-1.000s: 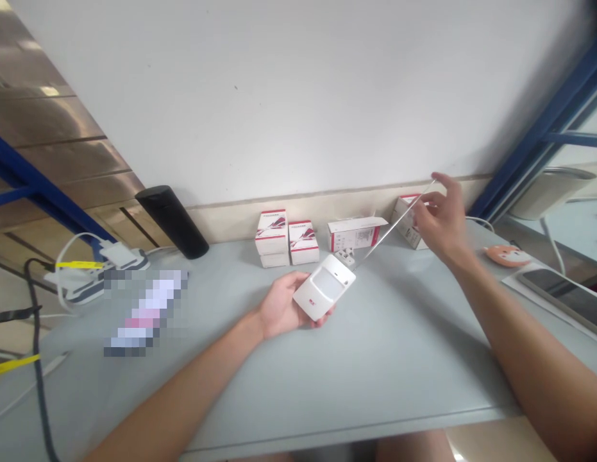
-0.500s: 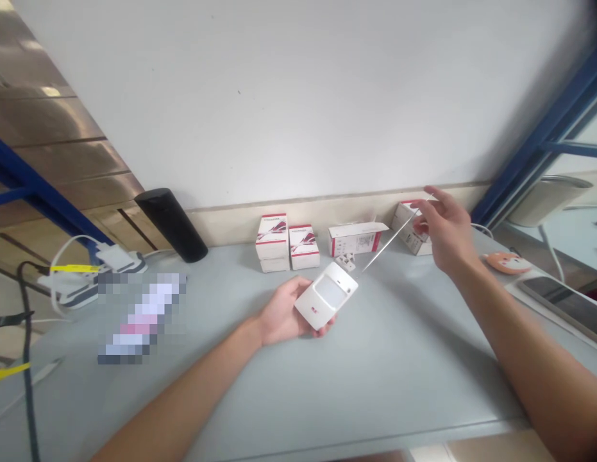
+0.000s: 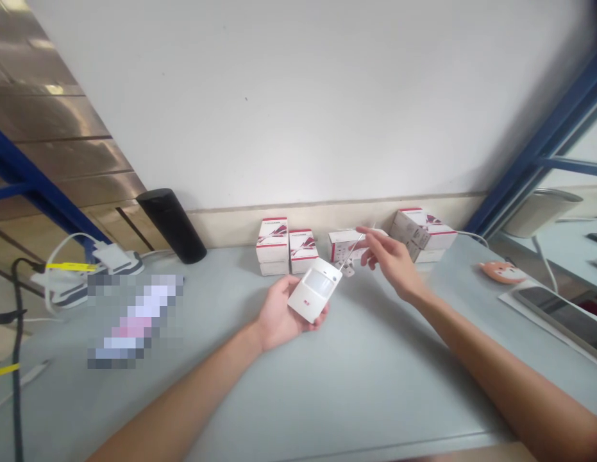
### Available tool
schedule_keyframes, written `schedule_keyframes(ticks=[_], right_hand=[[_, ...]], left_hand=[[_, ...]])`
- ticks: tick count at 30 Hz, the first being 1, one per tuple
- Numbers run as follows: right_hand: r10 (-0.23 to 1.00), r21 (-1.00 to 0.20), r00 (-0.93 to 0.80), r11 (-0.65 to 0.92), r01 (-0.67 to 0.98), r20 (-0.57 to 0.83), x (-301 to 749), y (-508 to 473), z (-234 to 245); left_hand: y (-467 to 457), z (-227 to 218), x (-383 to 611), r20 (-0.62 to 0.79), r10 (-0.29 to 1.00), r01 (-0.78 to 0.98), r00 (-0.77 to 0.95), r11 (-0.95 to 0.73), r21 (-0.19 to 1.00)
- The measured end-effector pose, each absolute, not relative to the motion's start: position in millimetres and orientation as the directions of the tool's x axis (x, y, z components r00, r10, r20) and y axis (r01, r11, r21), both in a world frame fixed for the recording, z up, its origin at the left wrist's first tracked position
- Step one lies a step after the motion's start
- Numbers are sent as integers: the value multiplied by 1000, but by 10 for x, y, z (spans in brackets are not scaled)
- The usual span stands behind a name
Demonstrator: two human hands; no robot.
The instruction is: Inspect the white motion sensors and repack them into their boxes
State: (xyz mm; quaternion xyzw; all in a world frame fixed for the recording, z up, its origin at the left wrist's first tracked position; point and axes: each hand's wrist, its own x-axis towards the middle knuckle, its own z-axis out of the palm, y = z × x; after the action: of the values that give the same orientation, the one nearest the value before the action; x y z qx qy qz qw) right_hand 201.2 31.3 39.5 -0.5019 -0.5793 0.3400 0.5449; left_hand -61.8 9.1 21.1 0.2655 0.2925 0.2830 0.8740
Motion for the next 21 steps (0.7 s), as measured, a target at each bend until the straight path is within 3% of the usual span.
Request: schedule_keyframes(ticks=[9, 15, 18, 21], right_hand=[[976, -968, -168, 168, 184, 138, 1772, 149, 306], [935, -939, -351, 166, 303, 52, 1689, 81, 297], [934, -825, -331, 293, 483, 138, 1756, 148, 252], [913, -595, -263, 403, 695, 311, 1845, 218, 179]], left_hand=[[44, 258, -584, -400, 699, -416, 593, 691, 591], [41, 300, -564, -460, 711, -487, 532, 701, 521], [56, 273, -566, -420, 717, -495, 556, 692, 526], [77, 246, -574, -398, 696, -487, 598, 709, 510]])
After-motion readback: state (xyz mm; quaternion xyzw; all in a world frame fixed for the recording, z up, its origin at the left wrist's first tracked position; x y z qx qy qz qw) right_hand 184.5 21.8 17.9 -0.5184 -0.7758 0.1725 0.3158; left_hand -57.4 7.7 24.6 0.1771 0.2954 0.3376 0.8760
